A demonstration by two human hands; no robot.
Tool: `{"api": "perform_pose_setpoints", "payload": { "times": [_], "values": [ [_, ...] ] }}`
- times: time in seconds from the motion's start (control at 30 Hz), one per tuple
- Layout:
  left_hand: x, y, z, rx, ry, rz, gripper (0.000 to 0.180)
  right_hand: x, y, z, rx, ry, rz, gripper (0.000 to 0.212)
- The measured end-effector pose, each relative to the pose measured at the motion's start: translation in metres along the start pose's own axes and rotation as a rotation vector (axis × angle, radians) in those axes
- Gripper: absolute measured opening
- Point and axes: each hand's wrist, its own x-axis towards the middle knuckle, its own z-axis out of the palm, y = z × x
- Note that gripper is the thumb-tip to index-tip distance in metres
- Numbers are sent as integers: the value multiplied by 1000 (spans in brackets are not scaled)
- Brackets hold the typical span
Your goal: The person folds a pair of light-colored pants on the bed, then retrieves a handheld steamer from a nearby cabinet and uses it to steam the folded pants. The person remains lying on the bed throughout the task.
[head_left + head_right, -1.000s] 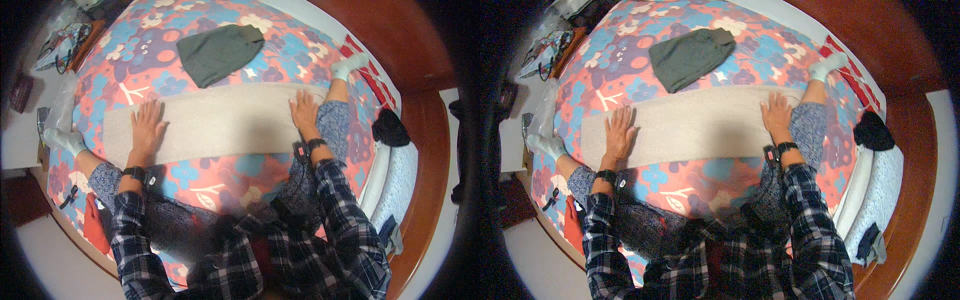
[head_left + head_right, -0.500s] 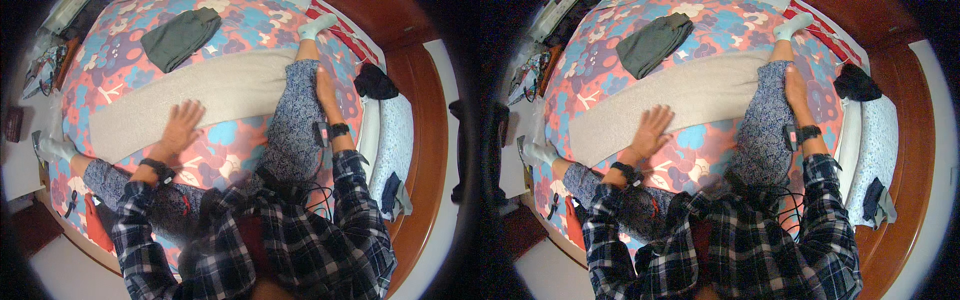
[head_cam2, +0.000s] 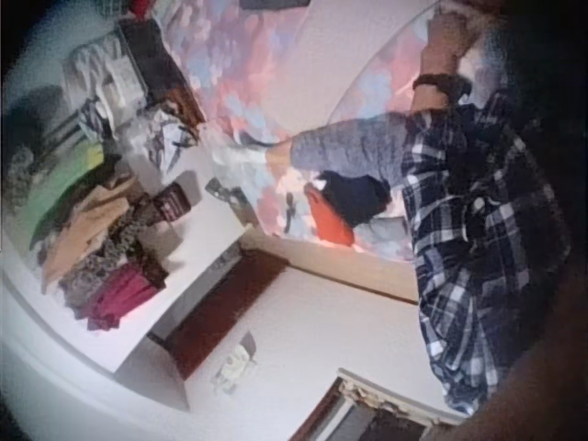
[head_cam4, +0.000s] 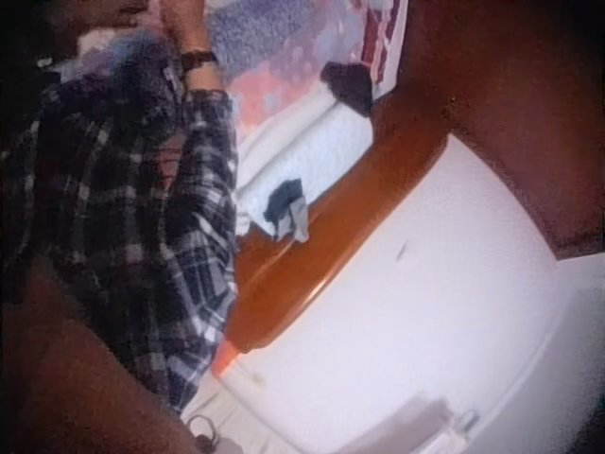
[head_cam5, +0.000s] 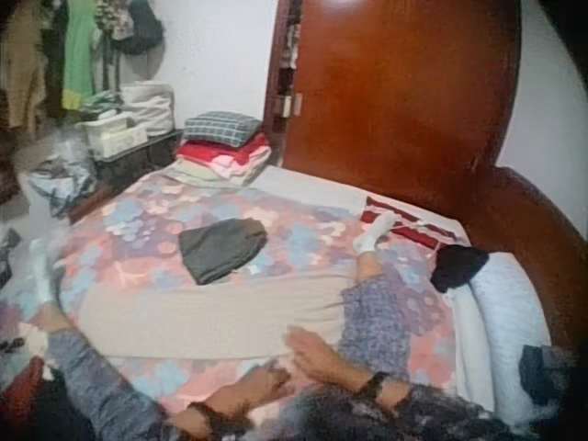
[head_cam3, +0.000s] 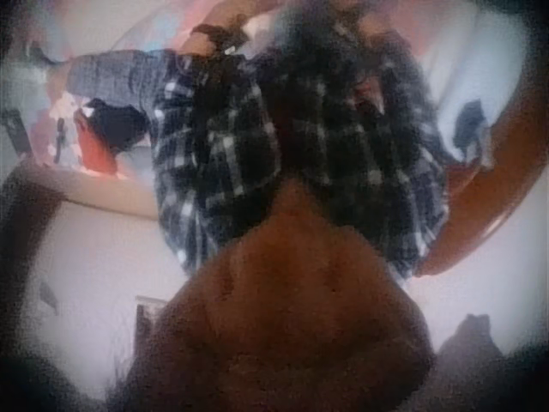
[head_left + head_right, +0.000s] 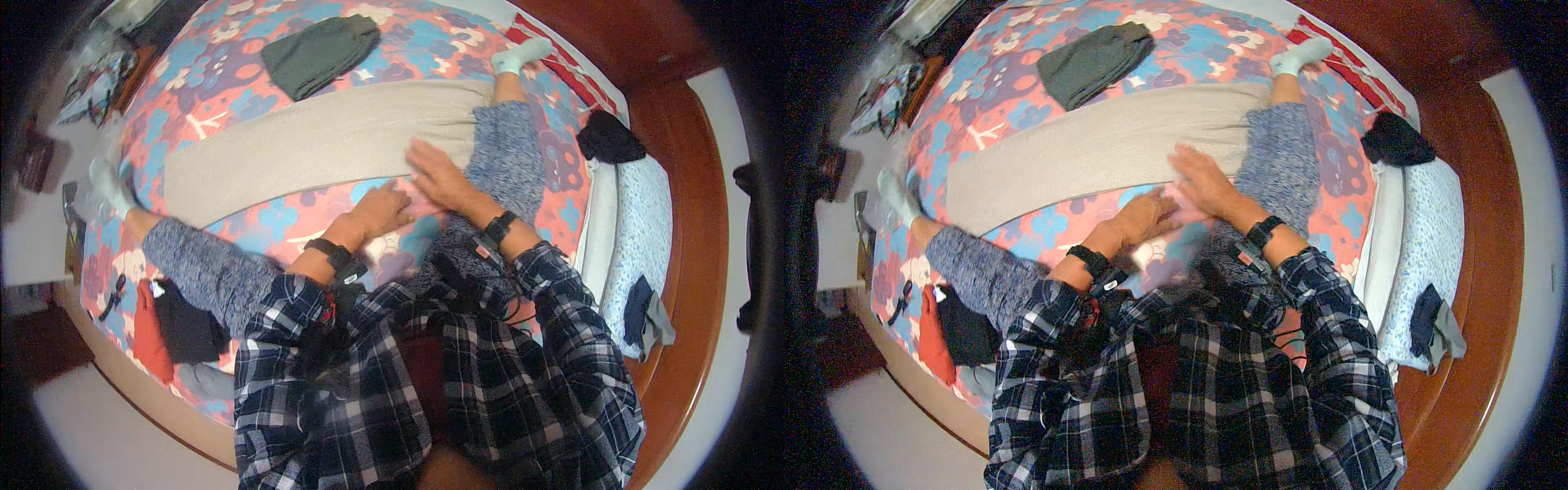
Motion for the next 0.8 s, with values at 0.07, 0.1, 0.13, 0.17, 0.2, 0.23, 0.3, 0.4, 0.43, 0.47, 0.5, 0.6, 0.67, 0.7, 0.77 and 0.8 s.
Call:
{"api": "perform_pose_setpoints", "payload": {
  "times": [0.07,0.1,0.13,0.17,0.2,0.23,0.3,0.4,0.43,0.47,0.5,0.6,0.67,0.7,0.77,0.8],
  "values": [
    [-20,-7,-5,-390,20,-49,44,4,-14,20,-176,-211,-70,52],
    [-36,-13,-4,-318,228,-85,40,5,-17,26,-226,-337,7,57],
    [-51,-26,-5,-241,212,-210,39,6,-16,29,-270,-313,-19,59],
    [-66,-43,-5,-176,222,-301,38,8,-13,32,-322,-319,-21,60],
    [-81,-61,-6,-344,146,-487,35,9,-9,33,-383,-333,-6,62],
    [-95,-74,-3,-532,232,-646,35,11,-4,35,-391,-313,15,65],
    [-119,-93,4,-1327,430,-933,28,12,5,36,-369,-251,7,67],
    [-132,-106,10,-1930,825,-920,28,16,17,37,-438,-223,95,69],
    [-130,-110,10,-2061,892,-863,30,15,22,36,-476,-213,141,69],
    [-126,-113,10,-2093,989,-870,31,13,26,34,-487,-202,161,69],
    [-123,-119,9,-2123,1087,-873,31,12,30,32,-499,-189,182,69],
    [-113,-145,4,-2240,1428,-784,32,5,42,25,-530,-163,222,70],
    [-120,-166,3,-2316,1582,-609,33,-2,46,22,-526,-155,272,70],
    [-126,-177,4,-2341,1644,-439,35,-4,48,21,-512,-154,312,70],
    [-148,-186,14,-1478,1458,-760,37,-5,49,21,-475,-166,353,71],
    [-158,-194,13,-1405,1471,-784,41,-4,49,21,-450,-174,361,71]
  ]
}}
